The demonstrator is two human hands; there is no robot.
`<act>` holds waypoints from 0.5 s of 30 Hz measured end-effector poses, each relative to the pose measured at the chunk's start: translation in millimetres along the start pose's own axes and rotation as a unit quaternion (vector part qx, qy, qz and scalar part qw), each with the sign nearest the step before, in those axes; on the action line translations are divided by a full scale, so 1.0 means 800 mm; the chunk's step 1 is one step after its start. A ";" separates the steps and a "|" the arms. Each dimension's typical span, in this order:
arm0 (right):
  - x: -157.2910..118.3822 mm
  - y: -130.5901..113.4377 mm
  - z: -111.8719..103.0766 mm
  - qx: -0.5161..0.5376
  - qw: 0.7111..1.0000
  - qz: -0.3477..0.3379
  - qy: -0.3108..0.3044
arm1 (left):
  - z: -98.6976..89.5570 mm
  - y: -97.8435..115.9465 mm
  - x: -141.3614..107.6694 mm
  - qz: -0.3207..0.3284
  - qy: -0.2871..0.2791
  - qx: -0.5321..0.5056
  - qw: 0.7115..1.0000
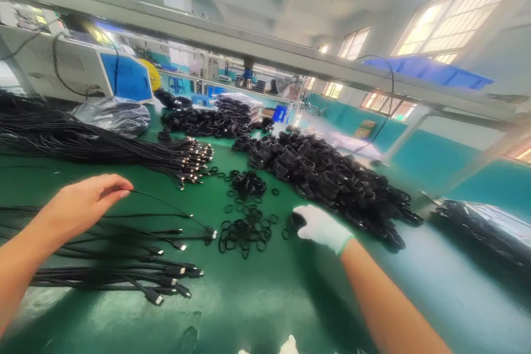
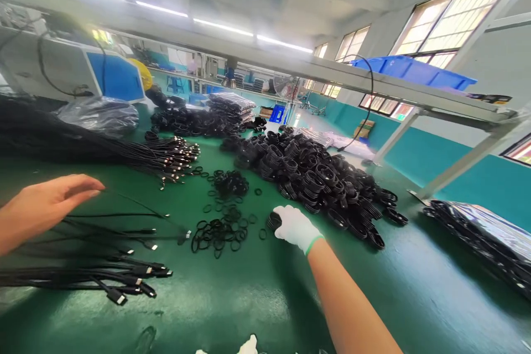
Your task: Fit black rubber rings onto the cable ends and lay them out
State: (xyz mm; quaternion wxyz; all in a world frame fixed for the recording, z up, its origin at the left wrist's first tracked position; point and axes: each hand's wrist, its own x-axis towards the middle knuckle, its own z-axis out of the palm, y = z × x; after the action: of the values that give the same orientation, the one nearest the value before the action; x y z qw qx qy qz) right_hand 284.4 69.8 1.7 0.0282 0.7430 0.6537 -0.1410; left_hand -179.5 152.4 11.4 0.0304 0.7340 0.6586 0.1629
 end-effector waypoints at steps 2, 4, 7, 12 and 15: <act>0.003 0.007 0.003 -0.005 1.000 -0.010 0.001 | 0.011 -0.001 0.001 0.017 -0.006 0.004 1.000; 0.007 0.008 0.007 -0.008 1.000 -0.021 0.010 | 0.020 -0.002 0.003 0.022 -0.011 0.002 1.000; 0.012 0.008 0.010 -0.009 0.999 -0.036 0.021 | 0.028 -0.004 0.003 0.020 -0.016 -0.004 1.000; 0.015 0.011 0.009 -0.002 0.998 -0.056 0.025 | 0.025 -0.001 -0.005 -0.002 -0.027 -0.024 0.999; 0.014 0.014 0.011 0.002 0.998 -0.061 0.031 | 0.025 -0.013 -0.002 -0.010 -0.023 -0.038 0.999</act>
State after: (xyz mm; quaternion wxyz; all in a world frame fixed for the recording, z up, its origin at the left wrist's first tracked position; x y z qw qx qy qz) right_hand 295.1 77.0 -11.3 -0.0025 0.7057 0.6981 -0.1211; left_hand -184.3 155.8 -10.2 0.0746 0.7293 0.6583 0.1707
